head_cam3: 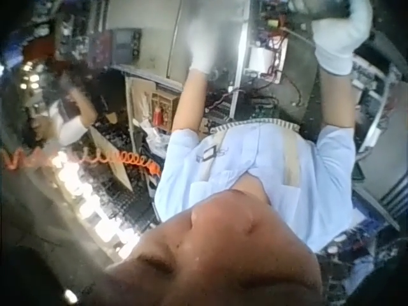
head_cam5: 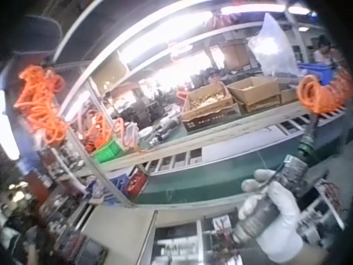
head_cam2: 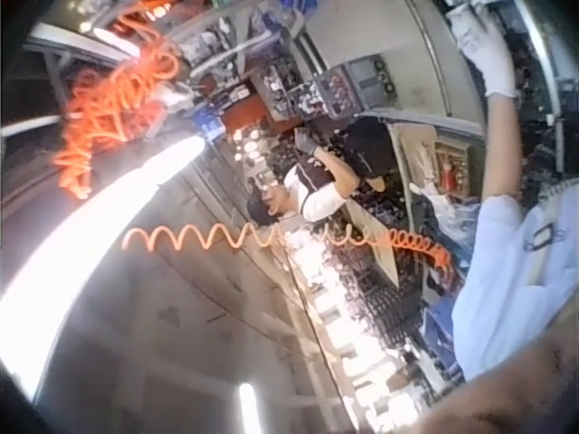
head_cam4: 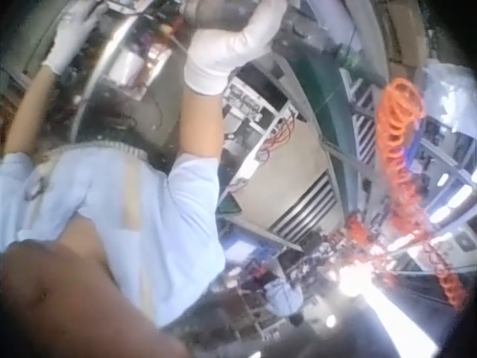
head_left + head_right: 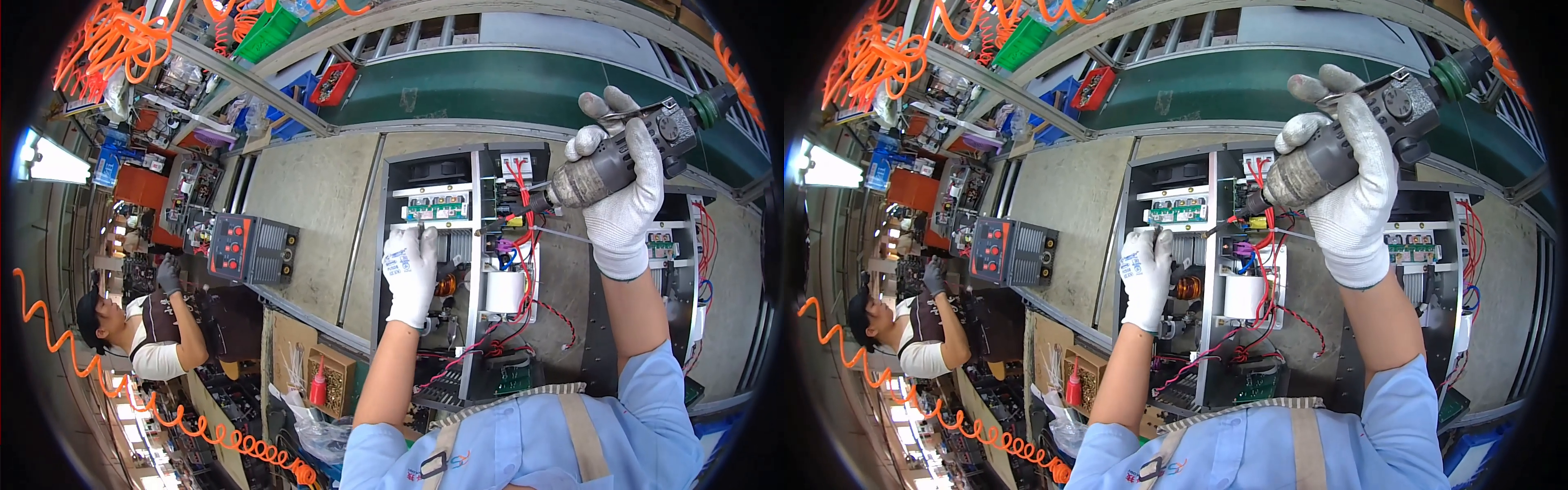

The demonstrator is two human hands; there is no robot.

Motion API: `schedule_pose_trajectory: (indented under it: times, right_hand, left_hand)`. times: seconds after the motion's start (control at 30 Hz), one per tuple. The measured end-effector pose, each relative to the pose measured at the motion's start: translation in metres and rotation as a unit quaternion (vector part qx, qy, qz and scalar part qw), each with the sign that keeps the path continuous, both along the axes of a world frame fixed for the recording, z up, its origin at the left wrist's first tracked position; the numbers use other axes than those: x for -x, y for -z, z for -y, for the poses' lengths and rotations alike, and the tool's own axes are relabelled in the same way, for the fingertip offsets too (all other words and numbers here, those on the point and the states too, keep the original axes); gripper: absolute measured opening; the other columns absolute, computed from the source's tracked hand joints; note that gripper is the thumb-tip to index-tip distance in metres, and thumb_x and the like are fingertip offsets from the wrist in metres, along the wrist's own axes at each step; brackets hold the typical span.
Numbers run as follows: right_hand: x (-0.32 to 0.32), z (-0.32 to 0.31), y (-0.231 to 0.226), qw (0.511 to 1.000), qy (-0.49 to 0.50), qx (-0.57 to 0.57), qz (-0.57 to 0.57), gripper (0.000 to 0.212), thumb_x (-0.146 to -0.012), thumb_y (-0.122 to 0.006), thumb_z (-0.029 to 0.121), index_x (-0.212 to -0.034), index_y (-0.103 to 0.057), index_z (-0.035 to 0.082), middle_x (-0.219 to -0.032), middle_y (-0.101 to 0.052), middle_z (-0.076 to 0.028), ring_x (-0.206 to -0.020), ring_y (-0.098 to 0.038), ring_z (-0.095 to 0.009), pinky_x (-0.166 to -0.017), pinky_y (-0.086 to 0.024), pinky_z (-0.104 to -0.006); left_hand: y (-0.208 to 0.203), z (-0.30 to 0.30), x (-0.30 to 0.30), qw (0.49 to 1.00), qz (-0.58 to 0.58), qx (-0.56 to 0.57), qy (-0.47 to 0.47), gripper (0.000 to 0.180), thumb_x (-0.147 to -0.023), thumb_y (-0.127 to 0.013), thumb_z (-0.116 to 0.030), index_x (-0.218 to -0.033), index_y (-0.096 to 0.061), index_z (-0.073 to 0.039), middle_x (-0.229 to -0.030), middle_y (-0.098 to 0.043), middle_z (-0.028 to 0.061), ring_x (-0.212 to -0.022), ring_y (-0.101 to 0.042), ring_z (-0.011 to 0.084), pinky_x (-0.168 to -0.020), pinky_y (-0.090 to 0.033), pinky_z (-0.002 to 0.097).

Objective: The person assembles electronic components by securing screws into an electronic housing and circuit board using a pneumatic screwdriver.

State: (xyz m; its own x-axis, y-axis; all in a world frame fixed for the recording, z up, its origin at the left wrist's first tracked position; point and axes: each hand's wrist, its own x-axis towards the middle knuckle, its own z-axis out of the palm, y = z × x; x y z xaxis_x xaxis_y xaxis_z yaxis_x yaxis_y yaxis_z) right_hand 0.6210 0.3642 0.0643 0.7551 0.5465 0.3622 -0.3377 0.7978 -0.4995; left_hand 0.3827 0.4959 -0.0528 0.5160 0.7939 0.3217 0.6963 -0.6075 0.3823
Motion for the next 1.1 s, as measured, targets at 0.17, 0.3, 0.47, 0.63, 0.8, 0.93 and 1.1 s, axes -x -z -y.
schedule_pose_trajectory:
  times: [0.17, 0.3, 0.47, 0.63, 0.8, 0.93, 1.1]
  right_hand:
    - [-0.002, 0.008, 0.006, 1.000, -0.007, 0.008, -0.011, 0.037, -0.097, -0.048, 0.024, -0.124, -0.048, -0.001, -0.112, -0.059, -0.020, -0.076, -0.061, -0.016, -0.071, -0.052, -0.0344]
    - [-0.009, 0.017, 0.007, 0.999, -0.007, 0.014, -0.029, 0.039, -0.096, -0.048, 0.025, -0.126, -0.047, -0.001, -0.114, -0.058, -0.020, -0.077, -0.062, -0.017, -0.071, -0.052, -0.0339]
    - [-0.018, 0.016, 0.015, 0.999, -0.007, 0.011, -0.033, 0.037, -0.096, -0.048, 0.024, -0.125, -0.047, 0.001, -0.114, -0.058, -0.019, -0.077, -0.062, -0.016, -0.071, -0.052, -0.0339]
    - [-0.013, -0.009, 0.019, 0.998, 0.020, 0.029, -0.043, 0.030, -0.095, -0.052, 0.014, -0.120, -0.049, -0.002, -0.104, -0.063, -0.019, -0.072, -0.063, -0.017, -0.066, -0.053, -0.0326]
    - [0.003, -0.060, 0.018, 0.994, 0.054, 0.084, 0.044, 0.030, -0.091, -0.059, 0.012, -0.116, -0.052, -0.004, -0.098, -0.066, -0.017, -0.070, -0.064, -0.016, -0.065, -0.053, -0.0307]
    - [0.022, -0.085, 0.022, 0.992, 0.008, 0.082, 0.093, 0.027, -0.088, -0.062, 0.006, -0.113, -0.056, -0.002, -0.097, -0.067, -0.014, -0.069, -0.064, -0.015, -0.064, -0.053, -0.0282]
    - [0.036, -0.094, 0.025, 0.985, -0.038, 0.116, 0.124, 0.029, -0.088, -0.062, 0.003, -0.115, -0.055, -0.001, -0.099, -0.067, -0.013, -0.072, -0.064, -0.014, -0.065, -0.053, -0.0264]
  left_hand:
    - [0.013, 0.002, -0.005, 0.984, 0.108, 0.102, -0.097, 0.034, -0.096, -0.049, -0.030, -0.087, -0.059, 0.001, -0.075, -0.060, 0.0142, -0.072, -0.056, 0.0278, -0.064, -0.044, 0.0403]
    - [0.029, 0.003, -0.014, 0.902, 0.271, 0.318, -0.111, 0.039, -0.097, -0.051, -0.038, -0.083, -0.061, -0.003, -0.058, -0.047, -0.0033, -0.048, -0.038, 0.0060, -0.044, -0.032, 0.0239]
    - [0.024, -0.005, -0.011, 0.783, 0.339, 0.519, -0.055, 0.035, -0.095, -0.055, -0.035, -0.078, -0.063, -0.005, -0.063, -0.053, -0.0044, -0.055, -0.042, 0.0053, -0.051, -0.033, 0.0224]
    - [0.027, -0.019, -0.004, 0.767, 0.261, 0.587, 0.006, 0.031, -0.093, -0.058, -0.038, -0.082, -0.062, -0.009, -0.074, -0.057, -0.0039, -0.058, -0.044, 0.0045, -0.057, -0.040, 0.0179]
    - [0.030, -0.018, -0.009, 0.737, 0.309, 0.601, -0.014, 0.036, -0.092, -0.058, -0.042, -0.082, -0.062, -0.008, -0.072, -0.057, -0.0030, -0.058, -0.045, 0.0038, -0.050, -0.031, 0.0189]
    - [0.029, -0.016, -0.013, 0.716, 0.302, 0.629, 0.021, 0.042, -0.091, -0.058, -0.046, -0.079, -0.063, -0.006, -0.069, -0.056, -0.0015, -0.056, -0.044, 0.0058, -0.051, -0.031, 0.0196]
    - [0.029, -0.017, -0.010, 0.713, 0.284, 0.639, 0.040, 0.042, -0.093, -0.056, -0.042, -0.078, -0.063, -0.004, -0.061, -0.051, -0.0022, -0.052, -0.041, 0.0058, -0.048, -0.029, 0.0210]
